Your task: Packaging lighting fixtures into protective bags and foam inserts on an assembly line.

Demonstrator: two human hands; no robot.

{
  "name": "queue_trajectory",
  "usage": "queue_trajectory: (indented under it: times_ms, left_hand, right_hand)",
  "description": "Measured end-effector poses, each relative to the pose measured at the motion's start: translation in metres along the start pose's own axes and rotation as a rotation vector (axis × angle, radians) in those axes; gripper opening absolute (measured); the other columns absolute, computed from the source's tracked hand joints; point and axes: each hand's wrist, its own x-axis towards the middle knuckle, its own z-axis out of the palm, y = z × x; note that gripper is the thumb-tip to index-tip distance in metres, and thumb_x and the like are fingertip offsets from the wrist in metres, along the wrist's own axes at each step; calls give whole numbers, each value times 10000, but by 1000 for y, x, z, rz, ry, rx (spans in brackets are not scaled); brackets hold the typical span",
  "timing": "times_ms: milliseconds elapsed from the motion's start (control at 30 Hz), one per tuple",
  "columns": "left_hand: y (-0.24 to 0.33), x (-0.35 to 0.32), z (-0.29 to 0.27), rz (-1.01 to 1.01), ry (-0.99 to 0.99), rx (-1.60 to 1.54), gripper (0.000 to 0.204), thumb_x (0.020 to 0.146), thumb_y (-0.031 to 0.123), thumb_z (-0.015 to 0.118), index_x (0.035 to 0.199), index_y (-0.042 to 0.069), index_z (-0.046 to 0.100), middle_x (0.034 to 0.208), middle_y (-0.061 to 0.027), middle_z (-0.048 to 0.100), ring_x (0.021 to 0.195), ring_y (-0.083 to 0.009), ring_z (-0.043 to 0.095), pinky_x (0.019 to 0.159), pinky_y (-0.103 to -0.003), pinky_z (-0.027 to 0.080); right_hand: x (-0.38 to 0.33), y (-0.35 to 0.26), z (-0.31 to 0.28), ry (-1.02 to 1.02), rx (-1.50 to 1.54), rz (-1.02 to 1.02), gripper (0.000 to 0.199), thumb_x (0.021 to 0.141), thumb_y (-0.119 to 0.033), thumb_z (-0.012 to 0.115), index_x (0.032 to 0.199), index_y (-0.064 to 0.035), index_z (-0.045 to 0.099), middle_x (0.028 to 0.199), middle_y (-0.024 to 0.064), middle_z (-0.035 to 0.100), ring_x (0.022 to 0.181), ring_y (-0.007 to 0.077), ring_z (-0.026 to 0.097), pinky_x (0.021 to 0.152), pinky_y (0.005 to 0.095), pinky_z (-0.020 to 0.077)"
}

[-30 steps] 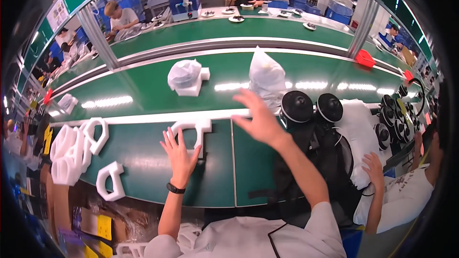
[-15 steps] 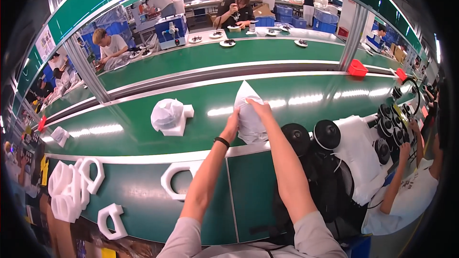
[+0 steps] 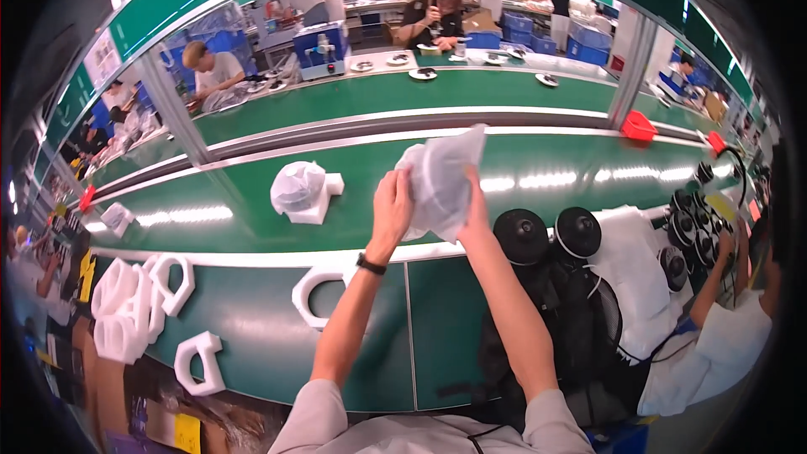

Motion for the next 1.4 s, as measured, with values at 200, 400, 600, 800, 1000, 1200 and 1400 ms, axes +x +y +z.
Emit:
queue_trajectory:
  times_ms: [200, 400, 600, 800, 1000, 1200, 1400]
  left_hand:
    - [33, -76, -67, 77, 196, 111, 347, 928, 269, 682, 1152, 6, 648, 844, -208, 673, 729, -350, 631, 699, -443, 505]
    - [39, -120, -88, 65, 301, 674, 436, 974, 369, 618, 731, 8, 599, 670, -252, 587, 666, -471, 596, 575, -536, 456]
    - [71, -150, -145, -62, 3, 446, 500, 878, 344, 757, 615, -38, 569, 498, -49, 469, 495, -117, 438, 484, -343, 368]
    - [67, -139, -158, -93, -175, -427, 128, 886, 10, 664, 917, 66, 553, 889, 12, 595, 885, -56, 573, 733, -239, 454]
    - [88, -125, -132, -211, -213, -807, 507, 841, -66, 624, 1319, 58, 511, 1148, -73, 635, 1104, -179, 611, 932, -315, 500]
    - [54, -121, -154, -157, -34, -316, 329, 863, 8, 657, 1192, 30, 667, 1033, -16, 651, 1036, -109, 593, 897, -243, 463]
    - [12, -162, -169, -288, 349, -261, 305, 971, 164, 639, 1238, 18, 625, 1054, -44, 676, 615, -22, 470, 525, -206, 385]
  right_hand:
    - [-104, 35, 71, -422, 263, 158, 699, 982, -545, 450, 1517, -98, 406, 1525, 116, 466, 1390, 356, 448, 1177, 536, 333]
    - [-141, 75, 73, -233, 269, 296, 669, 999, -562, 385, 1502, -125, 439, 1519, 103, 475, 1384, 350, 455, 1172, 544, 331]
    - [-152, 83, 42, -159, 131, 189, 658, 989, -571, 404, 1467, -124, 479, 1444, 95, 540, 1326, 333, 507, 1120, 549, 388]
    - [-179, 70, 15, -211, 120, 320, 665, 999, -603, 372, 1495, -164, 442, 1447, 79, 528, 1329, 318, 504, 1101, 515, 425]
    - [-209, 82, 11, -317, 197, 296, 706, 1008, -628, 338, 1540, -165, 365, 1530, 71, 439, 1376, 309, 456, 1120, 504, 406]
    - [-221, 72, -24, -288, 200, 176, 777, 953, -712, 312, 1562, -229, 334, 1571, 52, 395, 1423, 323, 391, 1152, 543, 339]
    - [-229, 39, -37, -135, 157, 19, 807, 919, -738, 354, 1528, -211, 401, 1544, 48, 437, 1394, 323, 425, 1136, 540, 353]
